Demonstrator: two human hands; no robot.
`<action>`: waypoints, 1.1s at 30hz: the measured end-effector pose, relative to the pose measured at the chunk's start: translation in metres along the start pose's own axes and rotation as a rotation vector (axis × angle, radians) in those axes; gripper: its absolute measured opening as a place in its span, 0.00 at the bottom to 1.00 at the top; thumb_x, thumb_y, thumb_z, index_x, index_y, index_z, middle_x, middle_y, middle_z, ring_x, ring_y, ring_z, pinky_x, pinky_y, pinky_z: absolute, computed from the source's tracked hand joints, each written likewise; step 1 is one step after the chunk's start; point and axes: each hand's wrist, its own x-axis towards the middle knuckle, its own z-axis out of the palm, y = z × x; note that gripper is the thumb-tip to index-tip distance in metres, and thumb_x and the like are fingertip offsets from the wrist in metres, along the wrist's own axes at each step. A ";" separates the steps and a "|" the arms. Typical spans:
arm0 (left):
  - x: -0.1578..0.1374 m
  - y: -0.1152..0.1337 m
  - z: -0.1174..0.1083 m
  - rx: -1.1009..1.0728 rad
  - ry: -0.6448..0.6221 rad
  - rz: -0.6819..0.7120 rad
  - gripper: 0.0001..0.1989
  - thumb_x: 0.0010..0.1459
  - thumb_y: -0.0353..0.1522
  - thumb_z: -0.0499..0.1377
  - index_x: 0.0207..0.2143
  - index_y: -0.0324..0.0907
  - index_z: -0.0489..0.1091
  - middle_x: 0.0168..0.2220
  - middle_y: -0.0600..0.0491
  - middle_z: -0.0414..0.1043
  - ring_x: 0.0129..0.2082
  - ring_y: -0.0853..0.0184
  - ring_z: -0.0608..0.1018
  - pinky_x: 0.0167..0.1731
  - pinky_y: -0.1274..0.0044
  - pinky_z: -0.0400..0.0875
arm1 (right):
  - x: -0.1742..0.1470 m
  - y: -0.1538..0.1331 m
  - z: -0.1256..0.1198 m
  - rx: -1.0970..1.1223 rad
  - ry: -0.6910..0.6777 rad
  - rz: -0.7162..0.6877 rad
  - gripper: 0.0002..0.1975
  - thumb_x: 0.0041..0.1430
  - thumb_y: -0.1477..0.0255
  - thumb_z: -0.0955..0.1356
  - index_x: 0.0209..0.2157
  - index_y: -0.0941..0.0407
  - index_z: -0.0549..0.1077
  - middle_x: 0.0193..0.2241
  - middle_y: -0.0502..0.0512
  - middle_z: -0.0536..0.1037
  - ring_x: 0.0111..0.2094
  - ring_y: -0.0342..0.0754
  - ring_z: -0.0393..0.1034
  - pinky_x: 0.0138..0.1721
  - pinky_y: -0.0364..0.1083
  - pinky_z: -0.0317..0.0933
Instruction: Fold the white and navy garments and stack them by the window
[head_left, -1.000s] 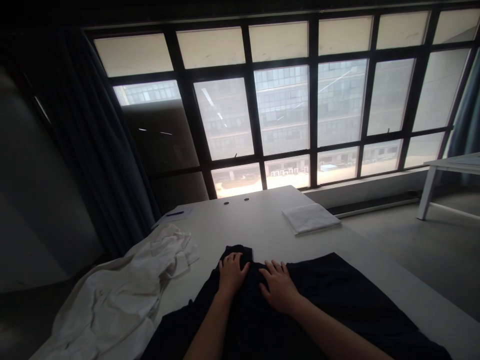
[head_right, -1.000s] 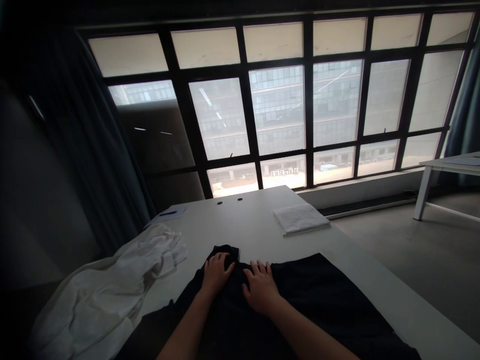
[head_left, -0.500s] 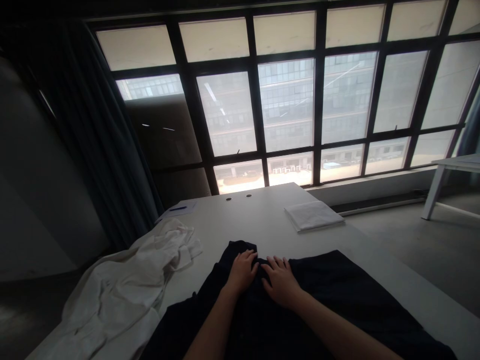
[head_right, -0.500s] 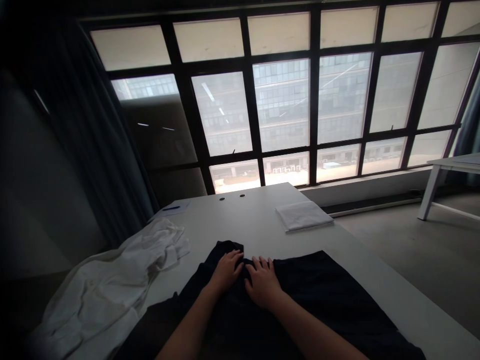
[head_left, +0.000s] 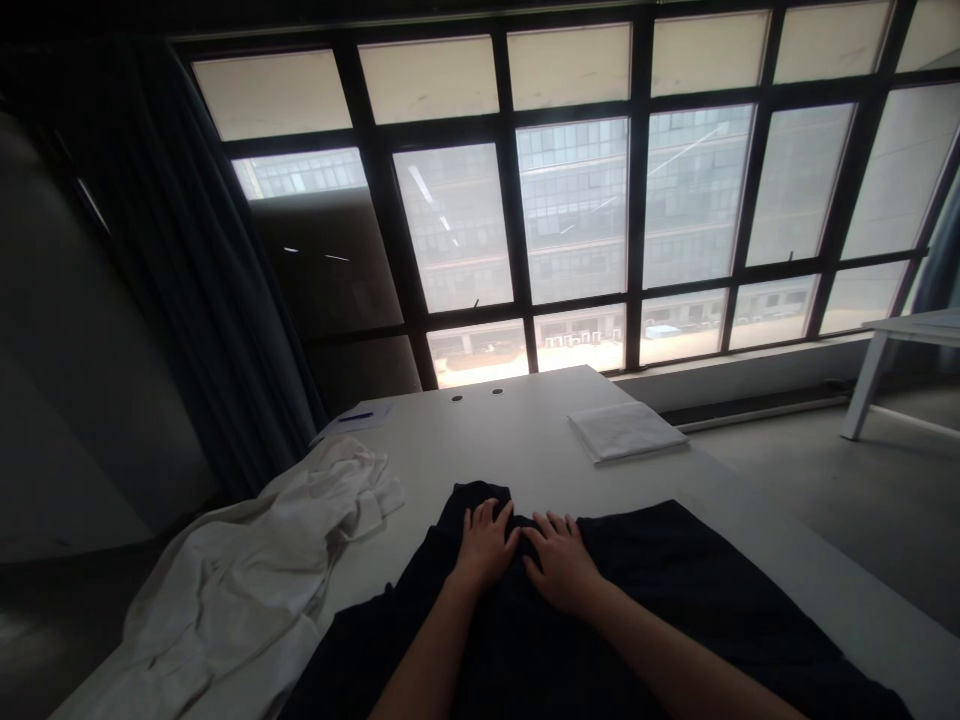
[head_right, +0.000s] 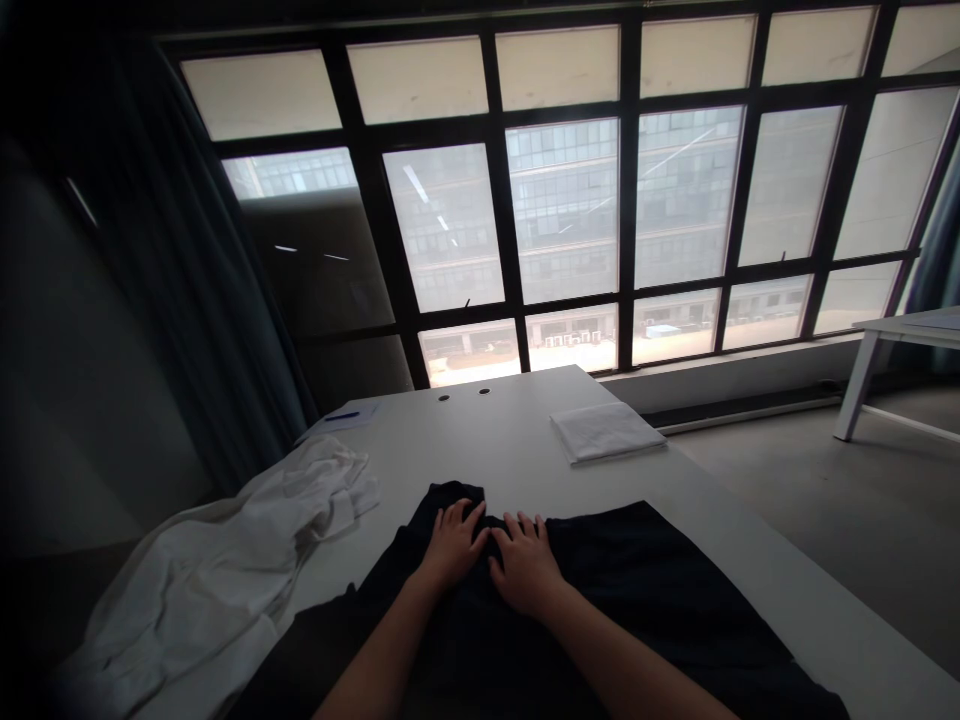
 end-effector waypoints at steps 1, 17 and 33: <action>0.000 0.000 0.000 0.000 0.003 -0.001 0.31 0.66 0.47 0.46 0.69 0.50 0.56 0.72 0.47 0.49 0.70 0.51 0.53 0.68 0.53 0.41 | 0.000 0.000 0.000 0.003 0.002 -0.002 0.27 0.65 0.58 0.61 0.63 0.48 0.65 0.69 0.59 0.59 0.69 0.63 0.48 0.67 0.65 0.32; 0.002 -0.001 -0.001 -0.024 -0.053 0.035 0.31 0.67 0.46 0.44 0.70 0.51 0.54 0.73 0.56 0.47 0.72 0.50 0.49 0.67 0.50 0.41 | 0.000 0.000 0.002 -0.003 0.042 -0.003 0.26 0.64 0.59 0.62 0.62 0.48 0.67 0.68 0.59 0.61 0.68 0.64 0.50 0.67 0.65 0.34; 0.002 -0.001 0.003 -0.014 -0.035 -0.004 0.32 0.67 0.48 0.44 0.71 0.52 0.51 0.74 0.52 0.43 0.72 0.46 0.45 0.65 0.45 0.36 | 0.000 0.001 0.005 -0.001 0.018 0.003 0.27 0.65 0.58 0.61 0.63 0.47 0.65 0.68 0.59 0.60 0.69 0.64 0.48 0.67 0.66 0.32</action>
